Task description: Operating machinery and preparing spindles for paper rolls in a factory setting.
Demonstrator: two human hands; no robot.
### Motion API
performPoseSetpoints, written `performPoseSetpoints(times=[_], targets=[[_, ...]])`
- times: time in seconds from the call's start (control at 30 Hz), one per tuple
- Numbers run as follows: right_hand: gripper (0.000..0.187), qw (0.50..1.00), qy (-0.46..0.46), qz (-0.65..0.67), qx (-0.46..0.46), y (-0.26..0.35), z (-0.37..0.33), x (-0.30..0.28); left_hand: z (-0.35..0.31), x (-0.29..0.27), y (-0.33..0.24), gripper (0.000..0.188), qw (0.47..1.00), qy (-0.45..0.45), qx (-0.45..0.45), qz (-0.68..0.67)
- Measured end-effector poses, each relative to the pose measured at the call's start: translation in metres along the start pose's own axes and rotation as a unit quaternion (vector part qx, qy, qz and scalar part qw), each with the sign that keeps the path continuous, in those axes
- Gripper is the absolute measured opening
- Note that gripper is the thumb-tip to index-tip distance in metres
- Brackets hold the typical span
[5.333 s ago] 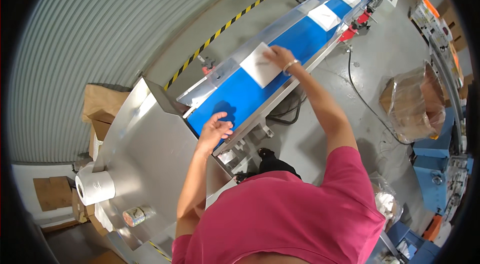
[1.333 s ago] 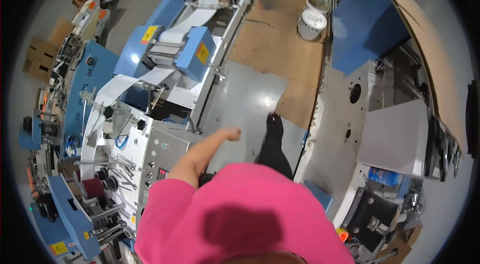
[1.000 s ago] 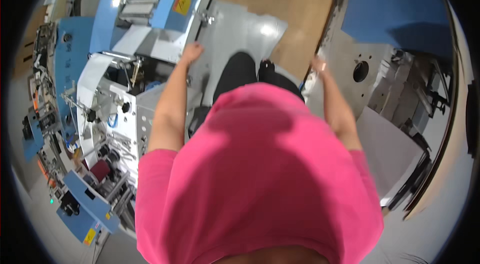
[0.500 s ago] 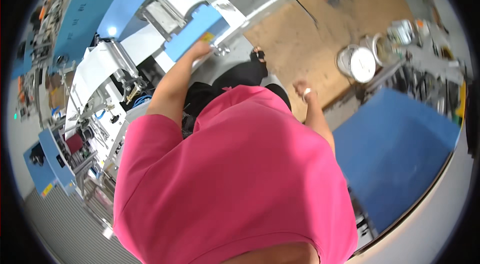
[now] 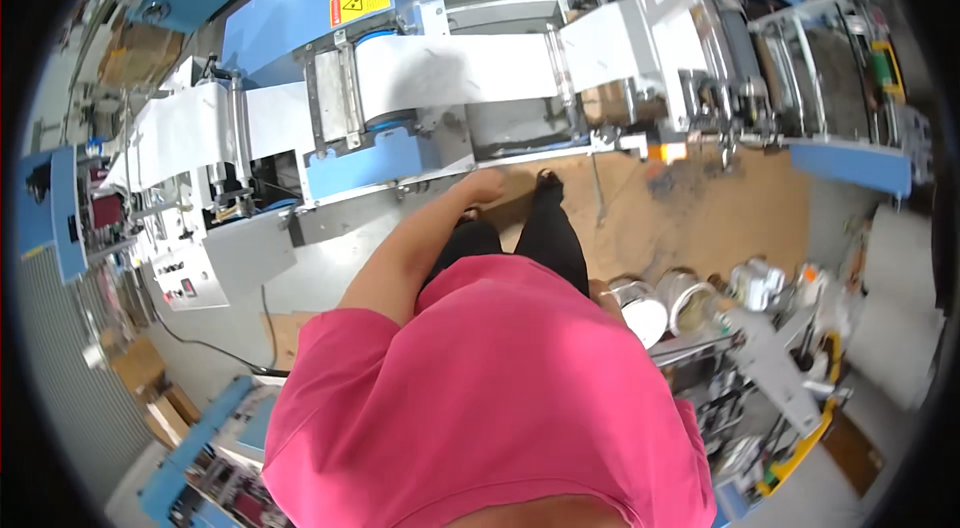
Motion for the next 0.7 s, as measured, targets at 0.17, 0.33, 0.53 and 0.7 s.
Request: performPoseSetpoints(times=[0.17,0.33,0.53,0.7], targets=[[0.025,0.991,-0.105,0.012,0.088,-0.019,0.044,-0.161,-0.019,-0.045,0.024,0.033,0.867,-0.141,-0.328,-0.349],[0.024,0.995,-0.068,0.069,0.005,0.111,0.083,-0.229,-0.048,0.001,0.045,0.034,0.796,-0.177,-0.370,-0.444],[0.021,0.988,-0.144,-0.057,-0.026,0.143,0.149,-0.268,-0.041,0.012,0.031,0.015,0.531,-0.136,-0.407,-0.731],[0.030,0.997,0.038,0.066,-0.006,0.207,0.160,-0.214,-0.034,0.015,0.071,0.011,0.495,-0.213,-0.409,-0.736]])
Point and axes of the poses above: each hand's wrist, its own z-axis towards the middle knuckle, its own x-axis out of the palm, y = z × x, the point moved 10 cm from there along z, towards the middle knuckle, and after that the axes turned 5 degrees about y, right-handed, at the moved point
